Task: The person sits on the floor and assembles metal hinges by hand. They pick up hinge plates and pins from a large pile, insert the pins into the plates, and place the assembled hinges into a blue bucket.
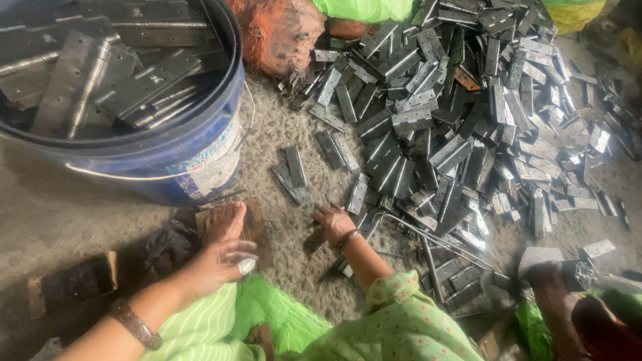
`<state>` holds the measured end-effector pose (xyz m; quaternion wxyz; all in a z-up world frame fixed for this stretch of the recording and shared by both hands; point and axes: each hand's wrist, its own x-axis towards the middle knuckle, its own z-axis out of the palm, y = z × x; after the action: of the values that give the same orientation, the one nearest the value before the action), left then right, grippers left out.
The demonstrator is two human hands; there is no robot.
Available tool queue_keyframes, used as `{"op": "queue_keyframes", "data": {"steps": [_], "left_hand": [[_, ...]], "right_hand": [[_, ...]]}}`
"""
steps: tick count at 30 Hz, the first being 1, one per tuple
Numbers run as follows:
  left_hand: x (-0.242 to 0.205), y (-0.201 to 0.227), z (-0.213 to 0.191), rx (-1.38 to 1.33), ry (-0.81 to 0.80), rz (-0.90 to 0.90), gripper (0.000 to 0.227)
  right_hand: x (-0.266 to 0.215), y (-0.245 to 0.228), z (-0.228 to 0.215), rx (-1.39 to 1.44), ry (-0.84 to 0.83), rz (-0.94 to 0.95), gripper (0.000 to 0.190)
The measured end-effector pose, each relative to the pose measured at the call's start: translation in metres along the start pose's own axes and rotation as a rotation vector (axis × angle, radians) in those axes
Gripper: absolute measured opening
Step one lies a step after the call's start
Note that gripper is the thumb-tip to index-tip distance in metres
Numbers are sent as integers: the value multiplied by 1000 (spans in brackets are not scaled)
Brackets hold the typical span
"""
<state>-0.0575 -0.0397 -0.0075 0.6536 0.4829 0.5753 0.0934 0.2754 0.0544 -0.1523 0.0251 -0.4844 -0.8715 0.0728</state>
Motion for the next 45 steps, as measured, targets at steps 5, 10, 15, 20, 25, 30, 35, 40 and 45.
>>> {"op": "queue_keyframes", "data": {"steps": [5, 10, 15, 20, 25, 30, 35, 40, 45], "left_hand": [[22, -6, 13, -33, 4, 233, 58], [37, 1, 21, 267, -2, 235, 45], [41, 10, 35, 601, 135, 411, 39], [50, 25, 46, 69, -169, 211, 47], [43, 46, 42, 71, -134, 190, 48], [22, 59, 46, -342, -197, -1, 52], [10, 90, 48, -669, -355, 167, 67], [10, 98, 65, -723, -456, 163, 77], [13, 108, 71, -634, -497, 187, 80]], "right_hand": [[-76, 27, -25, 1464, 582, 746, 51], [-177, 29, -57, 1920, 623, 1109, 22], [-234, 15, -47, 1947, 802, 908, 31], [-214, -15, 16, 1416, 856, 892, 36], [-205, -16, 47, 1556, 429, 1573, 30], [-223, -5, 16, 2434, 442, 823, 42], [-226, -15, -30, 2569, 739, 422, 34], [-220, -40, -27, 1903, 914, 783, 31], [-204, -43, -3, 2096, 693, 1503, 26]]}}
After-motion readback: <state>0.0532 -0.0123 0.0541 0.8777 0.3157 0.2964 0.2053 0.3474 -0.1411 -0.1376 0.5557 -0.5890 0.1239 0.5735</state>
